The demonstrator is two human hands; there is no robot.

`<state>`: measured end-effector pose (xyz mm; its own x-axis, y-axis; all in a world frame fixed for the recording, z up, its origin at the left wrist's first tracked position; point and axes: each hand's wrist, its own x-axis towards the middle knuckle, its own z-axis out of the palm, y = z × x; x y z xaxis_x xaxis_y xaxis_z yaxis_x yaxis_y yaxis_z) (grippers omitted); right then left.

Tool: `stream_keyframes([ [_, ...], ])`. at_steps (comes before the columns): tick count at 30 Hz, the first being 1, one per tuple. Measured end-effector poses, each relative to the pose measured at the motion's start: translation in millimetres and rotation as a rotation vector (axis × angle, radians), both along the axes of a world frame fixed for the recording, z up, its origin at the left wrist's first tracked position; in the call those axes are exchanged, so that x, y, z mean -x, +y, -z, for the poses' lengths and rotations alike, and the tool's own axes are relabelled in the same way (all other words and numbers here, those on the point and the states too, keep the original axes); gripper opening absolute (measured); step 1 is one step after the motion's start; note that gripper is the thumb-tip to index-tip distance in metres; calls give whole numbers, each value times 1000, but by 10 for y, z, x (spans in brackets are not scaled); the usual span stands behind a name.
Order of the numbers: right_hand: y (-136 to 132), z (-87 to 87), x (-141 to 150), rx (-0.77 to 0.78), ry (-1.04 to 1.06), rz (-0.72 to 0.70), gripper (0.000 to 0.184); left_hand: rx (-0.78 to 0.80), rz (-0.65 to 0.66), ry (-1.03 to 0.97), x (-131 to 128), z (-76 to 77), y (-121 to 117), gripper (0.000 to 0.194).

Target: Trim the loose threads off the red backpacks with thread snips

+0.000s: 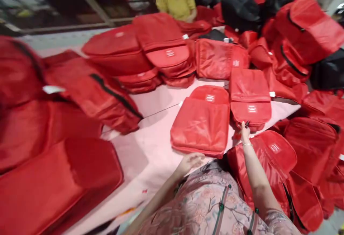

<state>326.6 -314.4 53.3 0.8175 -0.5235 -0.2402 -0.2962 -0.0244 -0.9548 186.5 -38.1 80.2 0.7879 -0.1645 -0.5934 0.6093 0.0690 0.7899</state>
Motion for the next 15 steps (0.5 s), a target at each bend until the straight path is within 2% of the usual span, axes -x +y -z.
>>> stream_keyframes([
  [2,20,184,244,-25,87,-10,62,-160,-202,-171,-83,0,318,47],
  [4,37,292,516,-48,132,-73,66,-387,-459,-293,-174,-13,646,48],
  [6,98,295,750,-82,136,-213,69,-619,-557,-392,-283,-24,886,51],
  [7,154,260,836,-90,122,-294,69,-662,-553,-404,-342,-23,955,57],
  [9,302,140,929,-57,52,-438,69,-613,-456,-410,-444,-7,992,62],
  [12,510,-57,892,27,-97,-580,65,-508,-348,-448,-477,53,905,53],
  [15,578,-152,744,27,-122,-668,58,-542,-430,-450,-305,130,822,47],
])
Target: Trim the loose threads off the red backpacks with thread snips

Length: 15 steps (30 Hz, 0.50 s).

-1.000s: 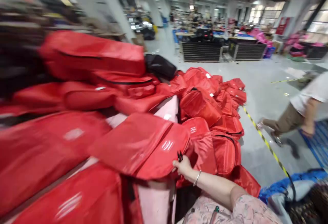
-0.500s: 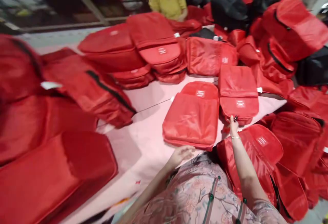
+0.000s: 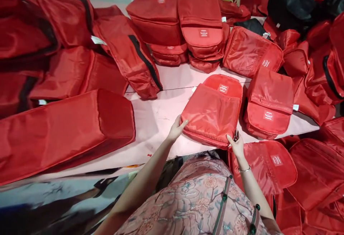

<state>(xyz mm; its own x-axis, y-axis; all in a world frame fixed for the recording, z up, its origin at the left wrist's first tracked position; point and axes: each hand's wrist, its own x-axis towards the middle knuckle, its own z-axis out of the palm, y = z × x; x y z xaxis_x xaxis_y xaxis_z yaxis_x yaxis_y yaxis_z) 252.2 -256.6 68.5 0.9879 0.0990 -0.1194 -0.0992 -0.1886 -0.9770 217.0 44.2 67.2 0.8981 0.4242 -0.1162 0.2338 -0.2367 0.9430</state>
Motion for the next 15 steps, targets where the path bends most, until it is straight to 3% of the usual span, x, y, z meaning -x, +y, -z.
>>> stream_keyframes([
  [4,-31,77,-297,37,26,-22,59,-4,-174,120,445,64,-74,46],
  [8,78,196,-756,46,-26,-80,58,42,-303,342,878,14,-302,50],
  [10,221,190,-1033,139,-99,-26,52,174,-191,359,1021,-55,-443,43],
  [13,533,73,-1397,349,-262,137,41,384,194,293,1105,-179,-517,28],
  [15,765,-46,-1524,440,-391,169,36,376,266,213,1066,-238,-410,24],
])
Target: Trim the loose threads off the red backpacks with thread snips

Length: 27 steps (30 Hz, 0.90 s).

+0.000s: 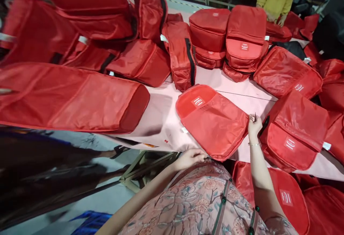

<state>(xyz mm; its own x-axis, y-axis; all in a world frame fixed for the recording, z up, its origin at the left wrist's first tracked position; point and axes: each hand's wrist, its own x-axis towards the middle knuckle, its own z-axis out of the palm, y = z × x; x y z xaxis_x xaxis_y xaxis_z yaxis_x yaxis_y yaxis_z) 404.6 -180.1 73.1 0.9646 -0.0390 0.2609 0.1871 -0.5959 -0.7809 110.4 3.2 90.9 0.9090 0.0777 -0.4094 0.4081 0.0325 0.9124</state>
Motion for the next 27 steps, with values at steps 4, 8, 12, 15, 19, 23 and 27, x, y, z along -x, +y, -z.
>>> stream_keyframes([
  [4,311,-202,144,73,-136,-166,33,-369,-490,-114,-237,31,498,25],
  [8,225,-238,640,111,-117,-303,31,-716,-666,17,-437,249,896,33],
  [12,-85,-133,1177,124,-96,-331,36,-632,-630,124,-419,487,938,27],
  [15,-239,-59,1416,173,22,-323,54,-555,-695,146,-344,577,819,22],
  [19,-300,-27,1192,282,162,-354,66,-491,-768,160,-291,590,503,20],
  [23,-424,-66,549,406,221,-328,60,-367,-628,118,-227,538,157,13],
  [27,-457,-150,190,544,200,-283,53,-510,-496,15,-148,389,198,18],
])
